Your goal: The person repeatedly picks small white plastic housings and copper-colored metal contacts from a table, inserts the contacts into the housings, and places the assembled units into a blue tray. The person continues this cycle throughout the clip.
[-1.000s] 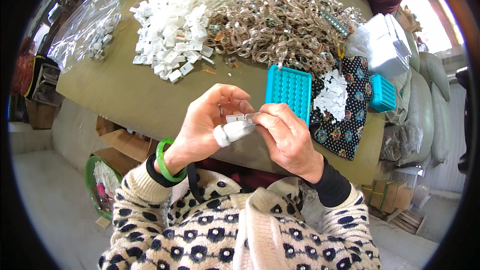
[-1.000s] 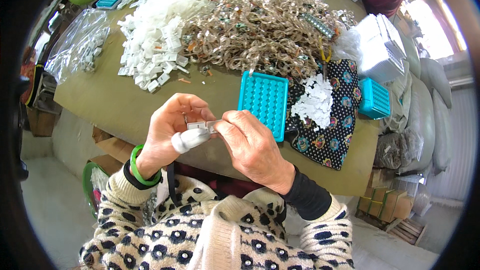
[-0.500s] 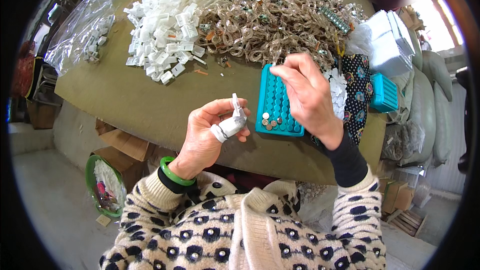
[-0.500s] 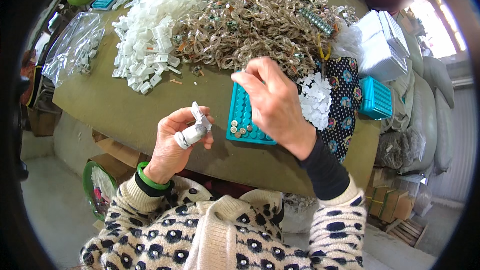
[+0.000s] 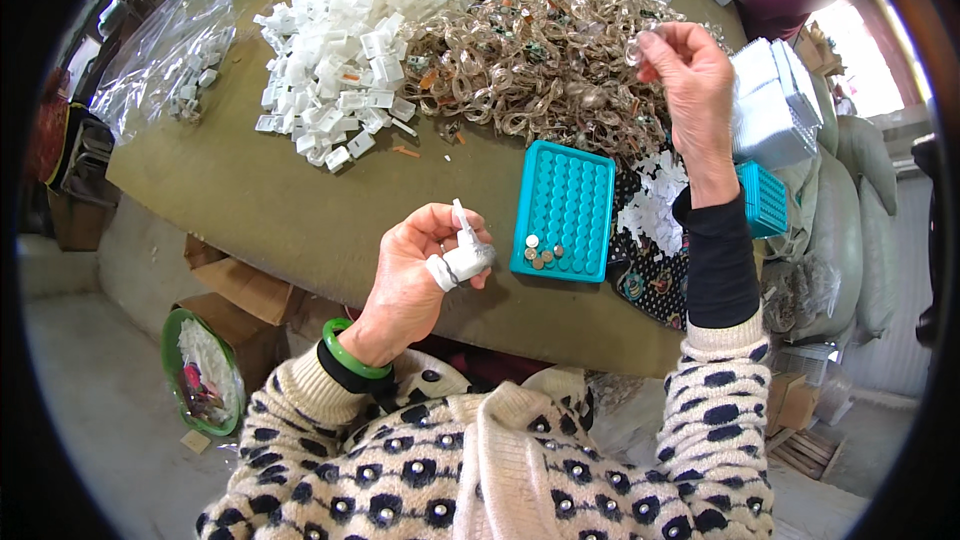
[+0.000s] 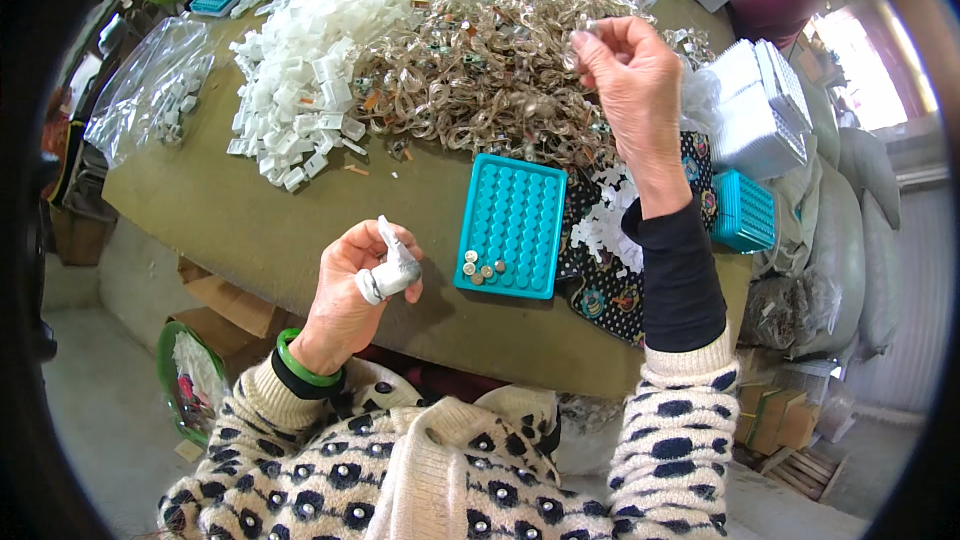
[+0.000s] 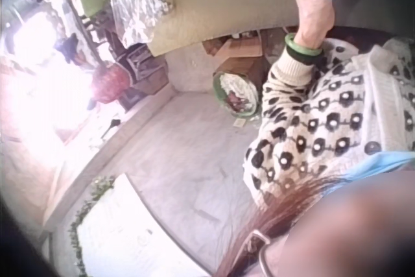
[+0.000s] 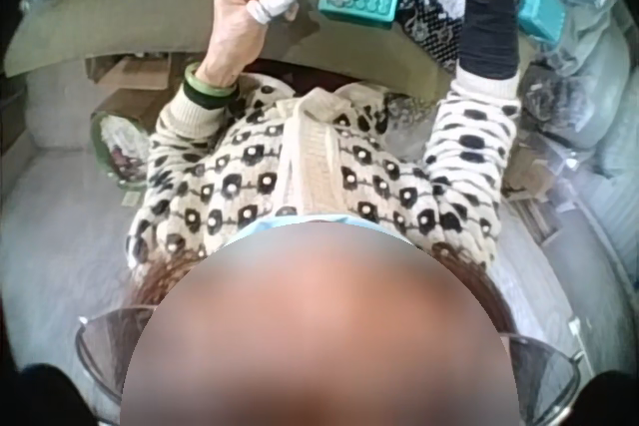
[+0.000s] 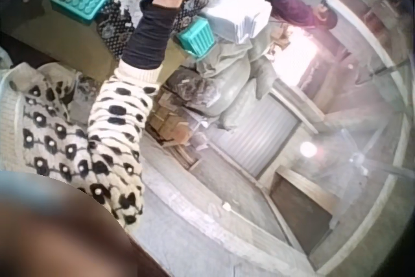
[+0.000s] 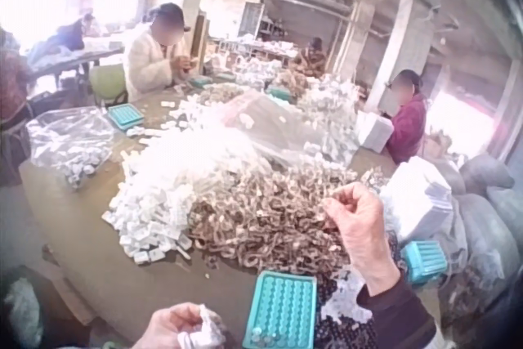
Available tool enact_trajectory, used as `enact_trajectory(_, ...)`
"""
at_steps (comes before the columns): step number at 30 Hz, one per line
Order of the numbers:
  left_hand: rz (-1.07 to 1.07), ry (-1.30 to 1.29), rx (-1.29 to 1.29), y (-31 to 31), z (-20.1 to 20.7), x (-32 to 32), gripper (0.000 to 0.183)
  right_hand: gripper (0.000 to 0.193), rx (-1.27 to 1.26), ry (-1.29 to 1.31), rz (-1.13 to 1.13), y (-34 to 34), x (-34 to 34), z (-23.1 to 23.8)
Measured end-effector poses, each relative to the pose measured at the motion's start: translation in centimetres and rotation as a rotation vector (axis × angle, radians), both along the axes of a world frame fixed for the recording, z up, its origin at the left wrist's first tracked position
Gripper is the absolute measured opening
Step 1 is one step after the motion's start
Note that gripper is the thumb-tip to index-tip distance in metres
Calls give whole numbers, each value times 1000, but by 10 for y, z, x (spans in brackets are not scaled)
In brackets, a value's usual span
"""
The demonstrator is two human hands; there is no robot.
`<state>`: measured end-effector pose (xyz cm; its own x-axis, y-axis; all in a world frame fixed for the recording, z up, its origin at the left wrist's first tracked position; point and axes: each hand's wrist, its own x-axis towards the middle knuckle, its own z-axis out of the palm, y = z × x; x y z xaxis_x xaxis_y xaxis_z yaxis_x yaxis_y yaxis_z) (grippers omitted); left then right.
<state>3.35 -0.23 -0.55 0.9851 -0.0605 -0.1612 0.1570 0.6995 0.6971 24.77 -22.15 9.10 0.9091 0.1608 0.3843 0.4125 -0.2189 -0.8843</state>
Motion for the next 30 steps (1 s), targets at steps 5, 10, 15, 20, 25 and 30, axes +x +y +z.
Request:
enact_trajectory(5,0,-40,15,3,4,3,23,15,2,143,-15,16,-20,-7)
enact_trajectory(10,45,-26,-29,13,13,9,23,11,446,455,176,38,-67,-2)
enact_trajectory(15,105,-75,-65,20,16,10,22,8,534,453,186,63,-121,-16)
enact_trajectory(20,148,-150,6,29,13,7,23,10,467,355,187,73,-160,-32)
enact_trajectory(25,128,-151,26,26,11,2,20,9,308,340,187,71,-179,-38)
enact_trajectory(30,159,-110,97,13,13,-4,24,31,-389,-161,116,71,-192,-41)
